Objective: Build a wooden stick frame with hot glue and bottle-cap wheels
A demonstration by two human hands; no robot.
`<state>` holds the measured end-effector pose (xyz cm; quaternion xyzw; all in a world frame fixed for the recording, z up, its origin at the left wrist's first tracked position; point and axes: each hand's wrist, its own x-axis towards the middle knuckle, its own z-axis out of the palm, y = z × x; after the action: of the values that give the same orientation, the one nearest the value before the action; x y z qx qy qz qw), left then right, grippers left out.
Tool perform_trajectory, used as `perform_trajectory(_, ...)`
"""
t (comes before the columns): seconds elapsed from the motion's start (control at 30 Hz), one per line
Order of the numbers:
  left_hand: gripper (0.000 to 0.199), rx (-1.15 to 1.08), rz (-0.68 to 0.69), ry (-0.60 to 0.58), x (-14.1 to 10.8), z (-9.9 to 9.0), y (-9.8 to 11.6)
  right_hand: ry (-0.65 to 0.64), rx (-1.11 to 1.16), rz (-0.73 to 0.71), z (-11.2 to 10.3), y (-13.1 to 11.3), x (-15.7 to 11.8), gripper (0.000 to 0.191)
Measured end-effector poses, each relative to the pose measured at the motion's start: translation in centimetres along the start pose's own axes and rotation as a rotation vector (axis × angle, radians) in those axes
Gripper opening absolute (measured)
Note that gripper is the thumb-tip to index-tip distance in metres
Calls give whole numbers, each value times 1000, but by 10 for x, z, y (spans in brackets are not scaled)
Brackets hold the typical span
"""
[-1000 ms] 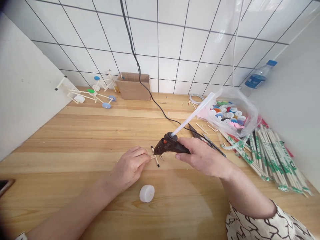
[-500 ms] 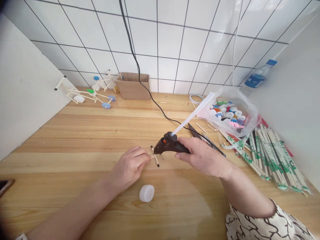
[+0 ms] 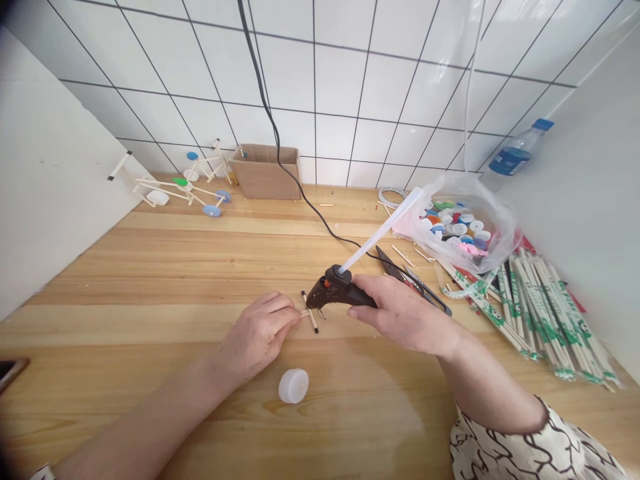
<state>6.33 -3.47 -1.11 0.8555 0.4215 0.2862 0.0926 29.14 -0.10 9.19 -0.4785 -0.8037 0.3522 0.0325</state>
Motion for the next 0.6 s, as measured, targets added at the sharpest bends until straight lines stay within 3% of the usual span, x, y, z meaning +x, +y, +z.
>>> perform_trajectory(0.6, 27, -9, 3, 4, 0, 0, 0, 20, 5, -5, 1, -1, -1, 32)
